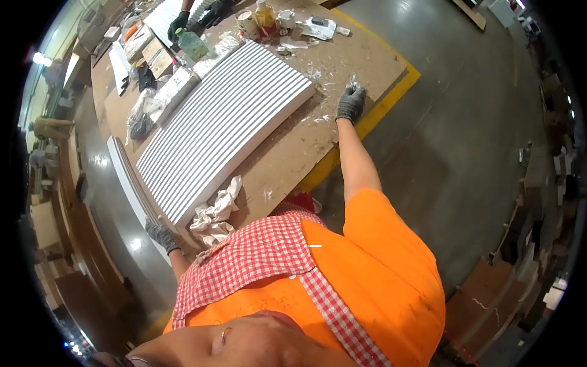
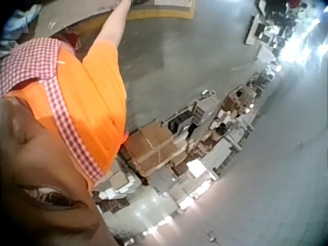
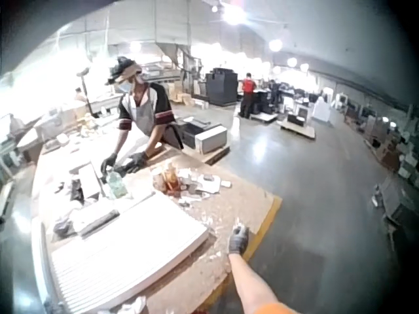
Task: The person assembles a white slatted panel by repeatedly picking up thin white strips and inserting them into the grooves of a larger panel. They use a cloth to wipe the surface of the panel and the strips during the process. The person handles the strips one at a time, aligning and pressing them into place.
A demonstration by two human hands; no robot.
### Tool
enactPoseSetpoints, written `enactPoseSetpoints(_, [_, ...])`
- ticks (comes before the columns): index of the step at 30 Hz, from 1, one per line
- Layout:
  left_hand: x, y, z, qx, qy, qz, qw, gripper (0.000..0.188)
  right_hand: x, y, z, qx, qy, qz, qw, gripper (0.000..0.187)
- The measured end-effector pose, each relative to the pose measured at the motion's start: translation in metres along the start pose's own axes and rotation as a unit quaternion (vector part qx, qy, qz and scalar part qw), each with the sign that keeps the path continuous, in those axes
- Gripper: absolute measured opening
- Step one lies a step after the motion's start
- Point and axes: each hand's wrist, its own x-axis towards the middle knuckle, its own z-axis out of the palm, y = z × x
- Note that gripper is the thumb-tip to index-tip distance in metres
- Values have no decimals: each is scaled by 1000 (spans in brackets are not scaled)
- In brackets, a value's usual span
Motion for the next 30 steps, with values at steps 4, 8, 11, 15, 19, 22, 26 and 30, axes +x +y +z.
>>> enactPoseSetpoints(4, [-28,-6,29,42,-97,-121,987,55,8,7,7,7,0,-35,999,19])
enactPoseSetpoints(8, [-55,-12,43,-125,-83,-152,977,48,6,8,8,7,-32,-41,999,25])
enactPoseSetpoints(11, [-62,25,41,-252,-105,-236,933,46,4,1,-7,-44,-31,-4,999,25])
enactPoseSetpoints(15, [-88,-75,52,-298,-63,-282,910,49,-10,-19,11,92,-67,-112,987,25])
enactPoseSetpoints(19, [-86,-16,37,-248,-83,-199,944,36,-24,-12,23,190,-120,-196,954,30])
enactPoseSetpoints(22, [-88,0,32,-253,-71,-200,944,32,-38,-21,31,197,-185,-112,956,33])
enactPoseSetpoints(26, [-90,-16,19,-16,-84,-92,992,29,-39,-49,19,247,-258,-113,927,26])
enactPoseSetpoints(30, [-62,30,2,-366,-16,-220,904,27,-4,-46,20,310,-246,-10,918,20])
